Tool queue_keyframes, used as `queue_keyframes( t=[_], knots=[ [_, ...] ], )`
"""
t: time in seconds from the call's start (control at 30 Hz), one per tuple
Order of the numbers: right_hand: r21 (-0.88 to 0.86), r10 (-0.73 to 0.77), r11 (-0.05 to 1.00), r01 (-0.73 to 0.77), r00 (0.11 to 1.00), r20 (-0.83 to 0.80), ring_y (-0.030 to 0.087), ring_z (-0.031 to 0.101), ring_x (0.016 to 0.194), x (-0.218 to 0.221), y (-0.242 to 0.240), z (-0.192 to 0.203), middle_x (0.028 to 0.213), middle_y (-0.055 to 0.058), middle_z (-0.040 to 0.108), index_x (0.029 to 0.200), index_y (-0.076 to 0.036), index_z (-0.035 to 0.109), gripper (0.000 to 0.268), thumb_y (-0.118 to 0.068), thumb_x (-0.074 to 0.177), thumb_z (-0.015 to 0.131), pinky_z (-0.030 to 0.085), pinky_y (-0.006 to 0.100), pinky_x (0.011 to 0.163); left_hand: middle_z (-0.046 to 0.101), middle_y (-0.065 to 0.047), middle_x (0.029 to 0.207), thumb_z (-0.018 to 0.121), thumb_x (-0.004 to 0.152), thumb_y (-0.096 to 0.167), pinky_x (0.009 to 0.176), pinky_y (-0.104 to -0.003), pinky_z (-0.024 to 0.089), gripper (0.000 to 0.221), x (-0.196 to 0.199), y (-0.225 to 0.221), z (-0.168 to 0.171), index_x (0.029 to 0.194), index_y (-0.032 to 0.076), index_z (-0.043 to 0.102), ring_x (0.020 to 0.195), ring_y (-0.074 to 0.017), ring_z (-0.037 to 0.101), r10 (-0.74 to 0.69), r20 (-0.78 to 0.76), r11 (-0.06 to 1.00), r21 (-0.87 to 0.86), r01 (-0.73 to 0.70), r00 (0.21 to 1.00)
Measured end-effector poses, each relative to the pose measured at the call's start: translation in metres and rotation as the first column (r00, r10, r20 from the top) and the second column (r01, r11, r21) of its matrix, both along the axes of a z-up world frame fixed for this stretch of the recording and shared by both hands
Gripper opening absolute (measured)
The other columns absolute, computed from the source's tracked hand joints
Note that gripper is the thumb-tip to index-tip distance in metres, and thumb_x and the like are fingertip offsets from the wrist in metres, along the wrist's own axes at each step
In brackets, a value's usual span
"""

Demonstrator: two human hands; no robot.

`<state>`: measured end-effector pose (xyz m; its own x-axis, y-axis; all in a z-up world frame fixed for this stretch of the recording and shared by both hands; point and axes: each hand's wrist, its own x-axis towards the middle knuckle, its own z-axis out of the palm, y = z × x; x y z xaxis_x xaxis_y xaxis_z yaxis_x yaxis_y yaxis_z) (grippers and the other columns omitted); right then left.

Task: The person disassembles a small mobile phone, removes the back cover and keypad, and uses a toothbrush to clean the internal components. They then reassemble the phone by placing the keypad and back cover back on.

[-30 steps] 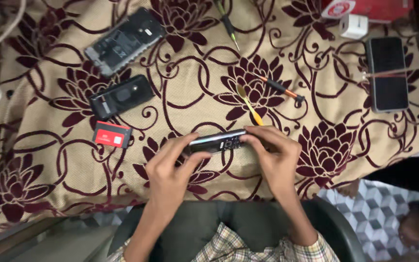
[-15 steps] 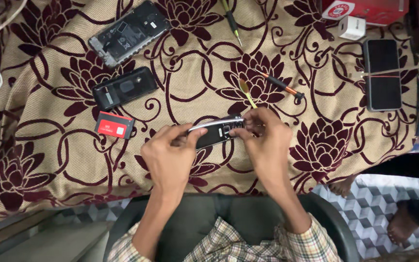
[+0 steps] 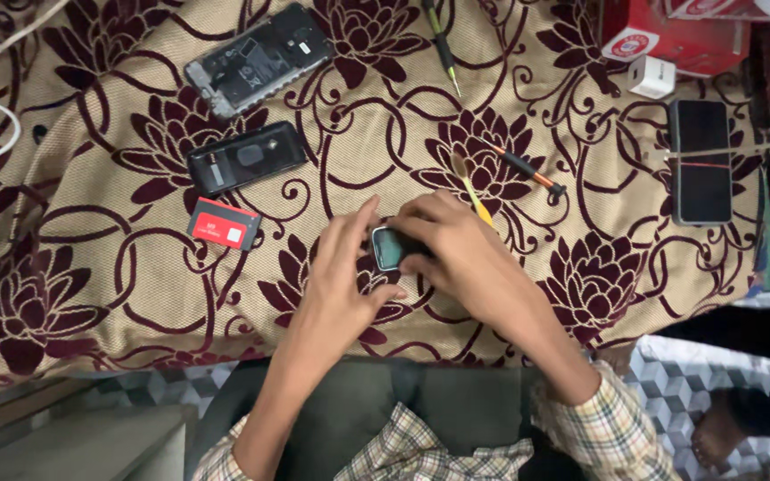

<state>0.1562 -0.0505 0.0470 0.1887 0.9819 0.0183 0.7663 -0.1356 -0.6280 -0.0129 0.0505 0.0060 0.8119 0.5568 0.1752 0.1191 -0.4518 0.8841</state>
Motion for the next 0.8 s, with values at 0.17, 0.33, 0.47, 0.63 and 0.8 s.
queue_keyframes(
  t=[0.17, 0.33, 0.47, 0.63, 0.8],
  knots=[
    [-0.064, 0.101, 0.992, -0.106, 0.992, -0.079, 0.034, 0.065, 0.097, 0.008, 0.023, -0.005, 0.100, 0.014, 0.068, 0.105, 0.002, 0.070, 0.038, -0.003, 0.069, 0.083, 0.052, 0.043, 0.085, 0.063, -0.015, 0.122, 0.089, 0.070, 0.006, 0.101, -0.040, 0.050, 0.102, -0.005, -0.002, -0.008, 0.155, 0.003, 0.034, 0.114, -0.0316, 0.060, 0.043, -0.038, 0.999, -0.011, -0.044, 0.998],
    [0.014, 0.102, 0.995, -0.102, 0.957, -0.271, 0.029, 0.069, 0.084, 0.015, 0.026, -0.009, 0.086, 0.012, 0.068, 0.087, 0.002, 0.061, 0.032, 0.003, 0.064, 0.082, 0.054, 0.038, 0.076, 0.059, -0.018, 0.126, 0.086, 0.076, 0.005, 0.100, -0.040, 0.054, 0.086, -0.004, -0.001, -0.014, 0.149, 0.005, 0.040, 0.119, -0.0317, 0.064, 0.008, -0.109, 1.000, -0.003, -0.009, 0.994],
    [0.082, 0.101, 0.994, -0.078, 0.939, -0.328, 0.026, 0.070, 0.086, 0.014, 0.026, -0.010, 0.089, 0.010, 0.070, 0.092, -0.001, 0.065, 0.032, 0.003, 0.066, 0.082, 0.054, 0.037, 0.077, 0.061, -0.020, 0.131, 0.086, 0.077, 0.007, 0.103, -0.043, 0.052, 0.084, -0.008, 0.001, -0.010, 0.148, 0.002, 0.041, 0.125, -0.0352, 0.060, -0.021, -0.034, 0.999, 0.035, 0.022, 0.999],
    [0.014, 0.050, 0.999, -0.048, 0.939, -0.340, 0.028, 0.067, 0.080, 0.009, 0.023, -0.014, 0.088, 0.012, 0.067, 0.093, 0.001, 0.064, 0.031, 0.007, 0.066, 0.078, 0.052, 0.038, 0.073, 0.063, -0.019, 0.123, 0.083, 0.077, 0.012, 0.100, -0.043, 0.049, 0.082, -0.008, -0.003, -0.006, 0.146, -0.001, 0.042, 0.118, -0.0327, 0.062, 0.031, -0.100, 1.000, -0.002, -0.031, 0.995],
    [0.074, 0.072, 0.996, -0.052, 0.951, -0.300, 0.033, 0.063, 0.086, 0.002, 0.020, -0.006, 0.090, 0.014, 0.065, 0.096, 0.002, 0.061, 0.032, 0.010, 0.067, 0.072, 0.049, 0.041, 0.077, 0.069, -0.014, 0.120, 0.085, 0.076, 0.015, 0.103, -0.047, 0.042, 0.078, -0.008, 0.005, -0.002, 0.142, -0.002, 0.048, 0.117, -0.0341, 0.060, 0.000, -0.089, 0.948, 0.318, 0.028, 0.996]
  ],
)
